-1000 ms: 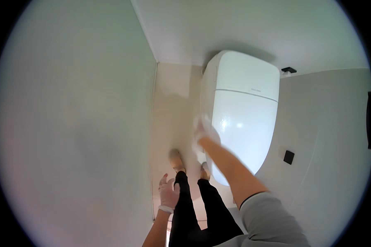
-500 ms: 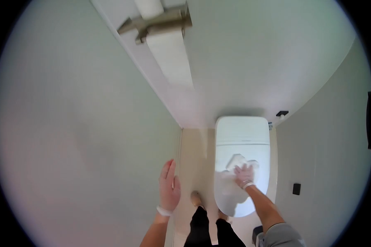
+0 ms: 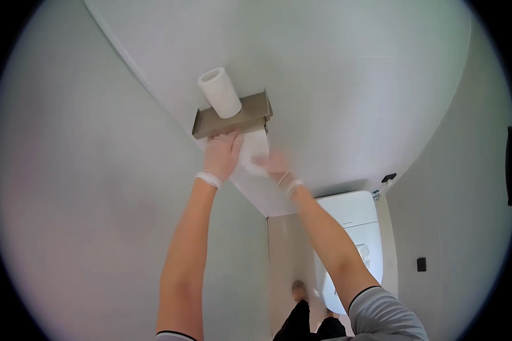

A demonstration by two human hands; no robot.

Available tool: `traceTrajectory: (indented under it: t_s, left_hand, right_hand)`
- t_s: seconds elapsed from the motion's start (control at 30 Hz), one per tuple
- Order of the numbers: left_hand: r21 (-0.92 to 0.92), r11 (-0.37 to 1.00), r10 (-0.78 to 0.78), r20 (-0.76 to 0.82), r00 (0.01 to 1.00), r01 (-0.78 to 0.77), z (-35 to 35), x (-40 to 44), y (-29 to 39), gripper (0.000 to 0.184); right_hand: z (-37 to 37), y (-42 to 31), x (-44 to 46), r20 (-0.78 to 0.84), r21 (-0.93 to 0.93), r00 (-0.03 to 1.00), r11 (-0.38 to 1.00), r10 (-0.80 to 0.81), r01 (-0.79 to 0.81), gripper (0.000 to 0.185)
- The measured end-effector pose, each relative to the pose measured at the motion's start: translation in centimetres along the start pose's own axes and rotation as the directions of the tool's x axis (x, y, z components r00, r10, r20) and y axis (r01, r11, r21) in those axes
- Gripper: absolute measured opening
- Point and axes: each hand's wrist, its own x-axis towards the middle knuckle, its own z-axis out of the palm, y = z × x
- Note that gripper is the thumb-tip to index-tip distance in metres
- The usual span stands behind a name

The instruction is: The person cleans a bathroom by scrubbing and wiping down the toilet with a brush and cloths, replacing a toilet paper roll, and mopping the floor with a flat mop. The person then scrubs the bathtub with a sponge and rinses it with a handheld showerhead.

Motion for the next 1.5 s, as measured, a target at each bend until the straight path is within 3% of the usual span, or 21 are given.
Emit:
traceTrajectory:
  t_s: [0.03, 0.07, 0.17, 0.2, 0.23, 0.27, 0.3, 0.33, 0.37, 0.43, 0.57, 0.63, 0.7, 0.77, 0.87, 0.93, 1.07, 1.13, 1.27, 1.33, 1.5]
  left_hand:
    - [-0.019, 0.990, -0.135, 0.204, 0.970, 0.142, -0.3, 0.5, -0.2, 0.036]
    - [-0.008, 0.959, -0.256, 0.396, 0.882, 0.282, -0.5, 1.1, -0.5, 0.036]
    - [-0.100, 0.976, -0.158, 0.293, 0.943, 0.194, 1.0, 0.7, -2.4, 0.033]
    - [-0.109, 0.975, -0.152, 0.295, 0.943, 0.192, 1.6, 0.7, -2.8, 0.033]
    - [-0.162, 0.975, -0.118, 0.215, 0.969, 0.154, 2.0, 0.6, -3.1, 0.033]
    - [-0.219, 0.969, -0.083, 0.141, 0.987, 0.113, 2.7, 0.5, -3.4, 0.032]
    - [-0.226, 0.968, -0.080, 0.146, 0.986, 0.112, 3.0, 0.4, -3.6, 0.032]
    - [-0.270, 0.957, -0.074, 0.133, 0.988, 0.109, 3.0, 0.4, -3.7, 0.033]
    - [-0.312, 0.944, -0.070, 0.119, 0.990, 0.104, 2.9, 0.5, -3.9, 0.034]
    - [-0.319, 0.939, -0.074, 0.174, 0.982, 0.128, 2.4, 0.7, -4.0, 0.034]
    - [-0.334, 0.926, -0.090, 0.259, 0.962, 0.177, 2.3, 0.8, -4.2, 0.035]
    - [-0.367, 0.906, -0.113, 0.269, 0.957, 0.210, 2.2, 0.9, -4.1, 0.035]
    - [-0.397, 0.883, -0.140, 0.283, 0.949, 0.249, 1.8, 0.8, -3.9, 0.035]
    - [-0.440, 0.811, -0.227, 0.371, 0.900, 0.386, 1.5, 1.0, -3.7, 0.036]
    - [-0.395, 0.873, -0.158, 0.326, 0.932, 0.286, 3.2, 0.9, -5.4, 0.039]
    - [-0.377, 0.862, -0.192, 0.373, 0.908, 0.338, 2.7, 1.1, -5.1, 0.041]
    - [-0.341, 0.867, -0.189, 0.451, 0.872, 0.364, 1.8, 1.5, -4.5, 0.048]
    - [-0.275, 0.886, -0.183, 0.532, 0.826, 0.374, 0.7, 2.2, -3.5, 0.050]
    - [-0.078, 0.950, -0.163, 0.703, 0.692, 0.303, -0.7, 4.0, -1.9, 0.053]
    - [-0.100, 0.960, -0.135, 0.653, 0.745, 0.261, -0.1, 4.1, -1.7, 0.053]
    - [-0.125, 0.973, -0.106, 0.515, 0.851, 0.196, 2.3, 3.2, -2.3, 0.047]
  right_hand:
    - [0.7, 1.9, 0.1, 0.127, 0.066, 0.990, 0.995, 0.061, -0.070, 0.054]
    - [1.3, 4.4, -0.4, 0.110, -0.053, 0.988, 0.994, 0.105, -0.099, 0.048]
    - [0.5, 6.5, -4.1, 0.194, -0.544, 0.921, 0.818, 0.338, -0.186, 0.048]
    - [-0.3, 7.1, -3.9, 0.186, -0.546, 0.921, 0.815, 0.343, -0.193, 0.048]
    - [-0.8, 7.7, -3.5, 0.248, -0.527, 0.966, 0.847, 0.080, 0.065, 0.053]
    - [-1.1, 8.4, -3.2, 0.295, -0.496, 0.939, 0.812, -0.176, 0.308, 0.058]
    - [-1.0, 6.3, -2.6, 0.213, -0.242, 0.965, 0.948, -0.155, 0.205, 0.061]
    - [-0.6, 2.6, -2.0, 0.142, 0.044, 0.983, 0.993, -0.113, 0.108, 0.064]
    - [-0.3, -0.3, -1.5, 0.142, 0.044, 0.984, 0.993, -0.112, 0.107, 0.064]
    - [0.7, -4.2, -0.8, 0.325, 0.240, 0.944, 0.970, -0.048, -0.033, 0.056]
    - [3.7, -2.8, 0.8, 0.300, 0.140, 0.953, 0.987, 0.030, -0.074, 0.044]
    - [4.4, -2.6, 0.2, 0.264, -0.034, 0.964, 0.999, 0.000, 0.009, 0.034]
    - [4.7, -3.0, -0.7, 0.303, 0.062, 0.953, 0.998, -0.014, -0.005, 0.033]
    - [4.3, -4.0, -1.8, 0.335, 0.151, 0.942, 0.988, -0.029, -0.023, 0.032]
    - [3.6, -4.9, -2.5, 0.401, 0.123, 0.916, 0.992, -0.014, -0.039, 0.033]
    - [3.7, -4.5, -2.2, 0.442, 0.270, 0.897, 0.951, 0.014, -0.148, 0.032]
    - [3.6, -3.7, -1.8, 0.448, 0.237, 0.894, 0.964, 0.000, -0.119, 0.032]
    - [3.6, -2.6, -1.4, 0.315, -0.003, 0.948, 0.998, 0.056, -0.058, 0.031]
    - [2.3, -2.1, -0.5, 0.194, 0.009, 0.980, 0.999, -0.037, 0.036, 0.031]
    - [1.6, -2.7, -0.2, 0.052, 0.141, 0.984, 0.975, 0.168, -0.174, 0.032]
    - [-0.6, -3.8, -0.2, 0.045, 0.106, 0.997, 0.992, 0.068, -0.073, 0.033]
